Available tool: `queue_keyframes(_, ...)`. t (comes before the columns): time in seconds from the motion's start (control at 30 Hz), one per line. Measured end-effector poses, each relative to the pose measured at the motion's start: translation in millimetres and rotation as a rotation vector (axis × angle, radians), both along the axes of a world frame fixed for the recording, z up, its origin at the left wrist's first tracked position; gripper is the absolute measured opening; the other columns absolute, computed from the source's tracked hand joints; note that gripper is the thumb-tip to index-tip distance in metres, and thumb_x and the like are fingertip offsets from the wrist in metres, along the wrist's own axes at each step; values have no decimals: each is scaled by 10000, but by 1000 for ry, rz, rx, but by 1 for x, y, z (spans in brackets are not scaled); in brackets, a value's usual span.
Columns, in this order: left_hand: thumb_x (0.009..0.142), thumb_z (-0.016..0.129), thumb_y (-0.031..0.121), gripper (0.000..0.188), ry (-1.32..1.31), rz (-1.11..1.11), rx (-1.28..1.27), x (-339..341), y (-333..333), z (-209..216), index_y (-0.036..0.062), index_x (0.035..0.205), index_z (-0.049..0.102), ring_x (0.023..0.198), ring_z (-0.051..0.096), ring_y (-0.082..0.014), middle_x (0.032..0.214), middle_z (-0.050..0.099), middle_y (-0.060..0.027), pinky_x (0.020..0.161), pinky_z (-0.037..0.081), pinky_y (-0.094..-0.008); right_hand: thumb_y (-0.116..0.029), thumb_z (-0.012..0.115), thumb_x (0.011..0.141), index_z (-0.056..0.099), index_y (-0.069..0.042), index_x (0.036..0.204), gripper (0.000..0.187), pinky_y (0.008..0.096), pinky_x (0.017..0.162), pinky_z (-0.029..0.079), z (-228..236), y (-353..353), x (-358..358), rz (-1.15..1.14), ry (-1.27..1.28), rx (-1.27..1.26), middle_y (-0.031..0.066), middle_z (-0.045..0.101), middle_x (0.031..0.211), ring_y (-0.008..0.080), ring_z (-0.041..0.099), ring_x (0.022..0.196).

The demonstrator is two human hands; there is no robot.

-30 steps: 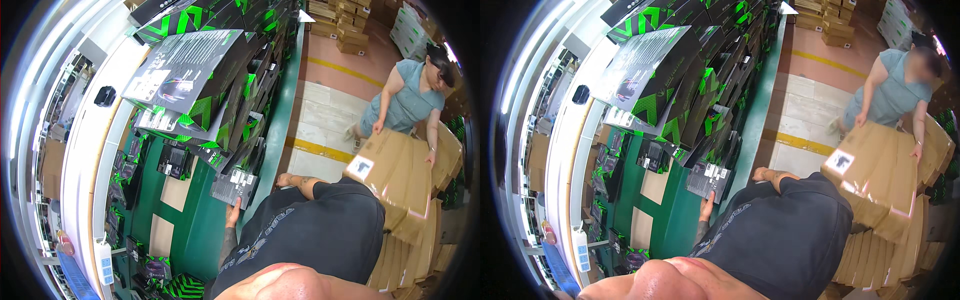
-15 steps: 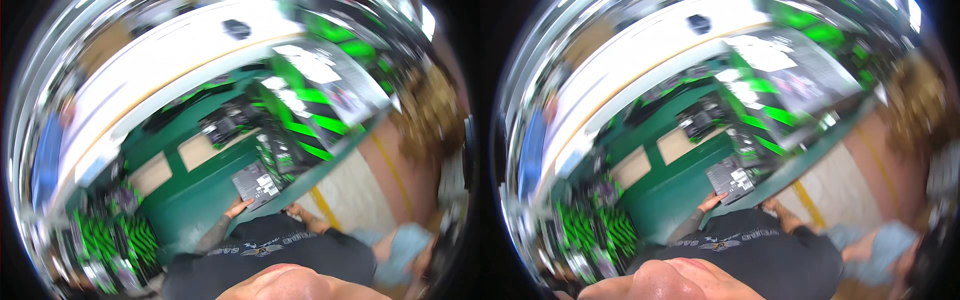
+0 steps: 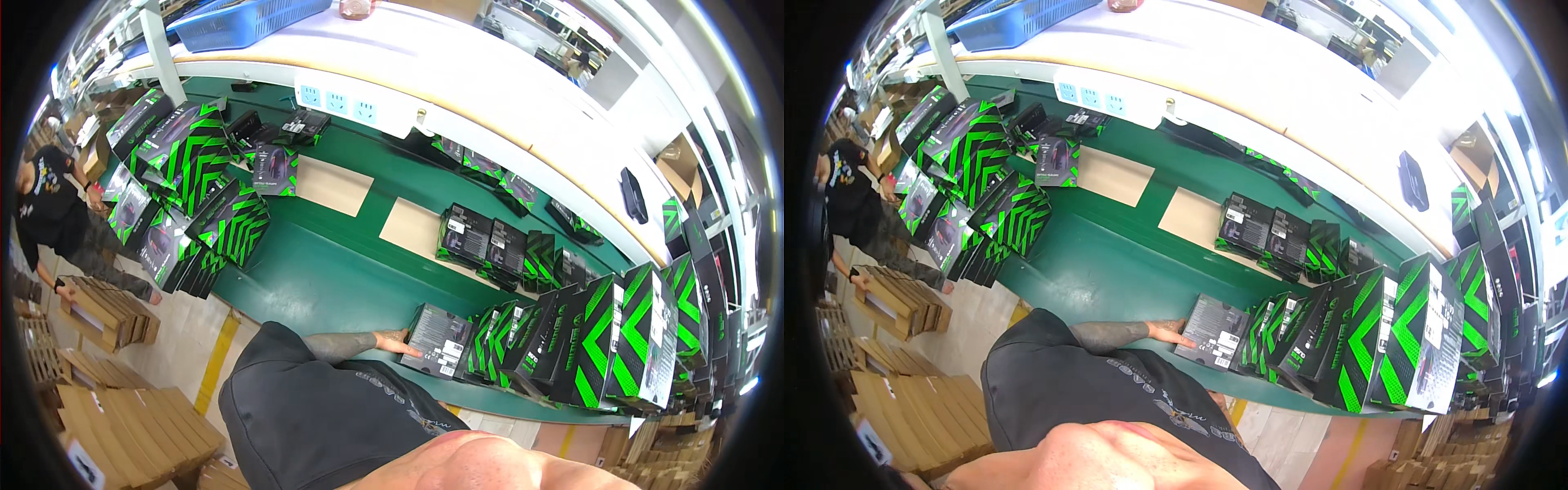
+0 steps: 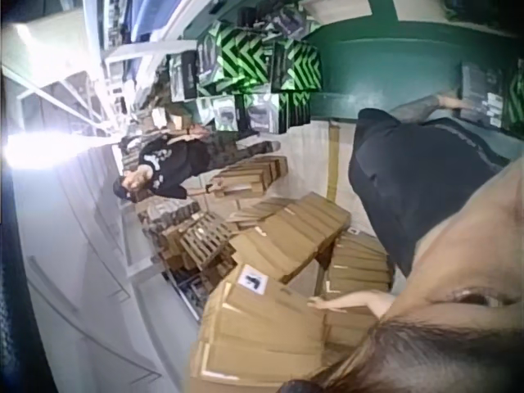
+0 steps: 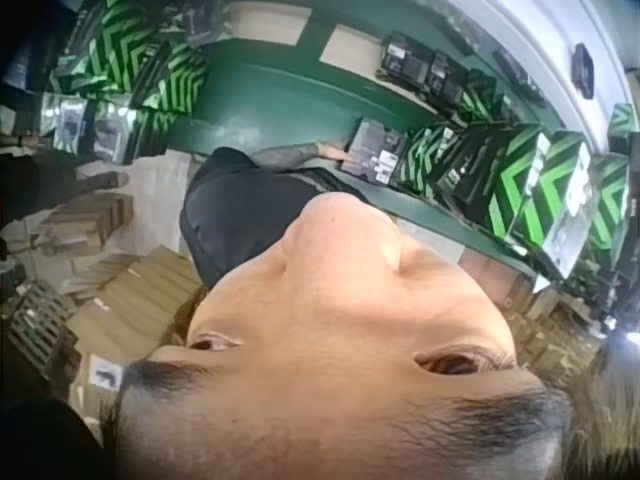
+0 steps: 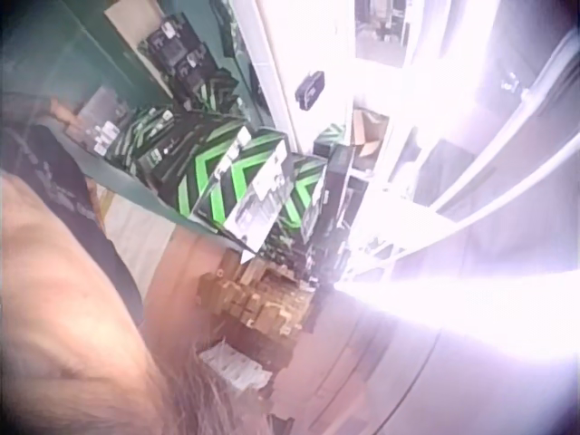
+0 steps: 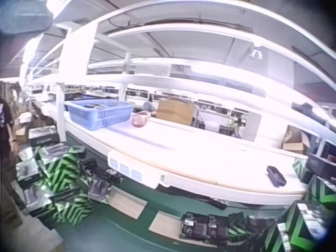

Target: The person picks up mouse packaging boxes from a workbench by hand, opens and turns them to show the contents, and stacks them back on the workbench.

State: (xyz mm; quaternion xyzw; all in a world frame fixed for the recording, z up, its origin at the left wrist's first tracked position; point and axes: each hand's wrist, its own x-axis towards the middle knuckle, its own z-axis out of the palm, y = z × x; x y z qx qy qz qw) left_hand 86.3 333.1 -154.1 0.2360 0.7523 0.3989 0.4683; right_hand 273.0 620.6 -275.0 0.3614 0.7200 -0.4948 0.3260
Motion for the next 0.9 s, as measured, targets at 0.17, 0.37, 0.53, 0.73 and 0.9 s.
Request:
queue_keyframes(0.17, 630, 612, 816, 1313, -5, 15, 24, -2, 1, -8, -159, 1405, 197, 1361, 337, -401, 1427, 339, -341, 1135, 283, -389, -273, 553, 880, 646, -67, 1077, 300, 321, 471, 494, 3, 2, -8, 9, 4, -6, 82, 637, 724, 172, 586, 558)
queue_keyframes(0.37, 697, 556, 812, 1256, 48, -13, 72, -2, 5, -18, -147, 1422, 193, 1396, 271, -393, 1461, 289, -329, 1158, 237, -382, -299, 586, 873, 639, -44, 1080, 332, 318, 487, 498, -1, 2, 3, 30, 36, -8, 85, 643, 734, 170, 598, 582)
queue_keyframes(0.53, 886, 430, 707, 858, -448, 382, 360, -35, -7, -24, 22, 1402, 426, 1278, 456, -252, 1425, 453, -121, 1045, 388, -394, -320, 614, 867, 633, -24, 1082, 366, 315, 500, 502, -4, -2, 25, 53, 57, 22, 88, 647, 743, 168, 608, 601)
queue_keyframes(0.73, 854, 539, 677, 757, 204, 902, 121, -165, -3, -33, -19, 1149, 574, 830, 576, -164, 1001, 620, -82, 714, 477, -296, -346, 648, 860, 625, -1, 1084, 412, 311, 516, 506, 1, -17, 46, -8, 51, 17, 92, 653, 754, 167, 619, 625)
queue_keyframes(0.9, 860, 443, 714, 909, -29, 932, 160, -268, 38, -16, -94, 1268, 516, 1211, 521, -322, 1269, 566, -254, 1036, 378, -396, -367, 676, 854, 619, 18, 1086, 453, 308, 529, 510, 9, -27, 52, -111, 46, -1, 95, 658, 763, 165, 629, 644)
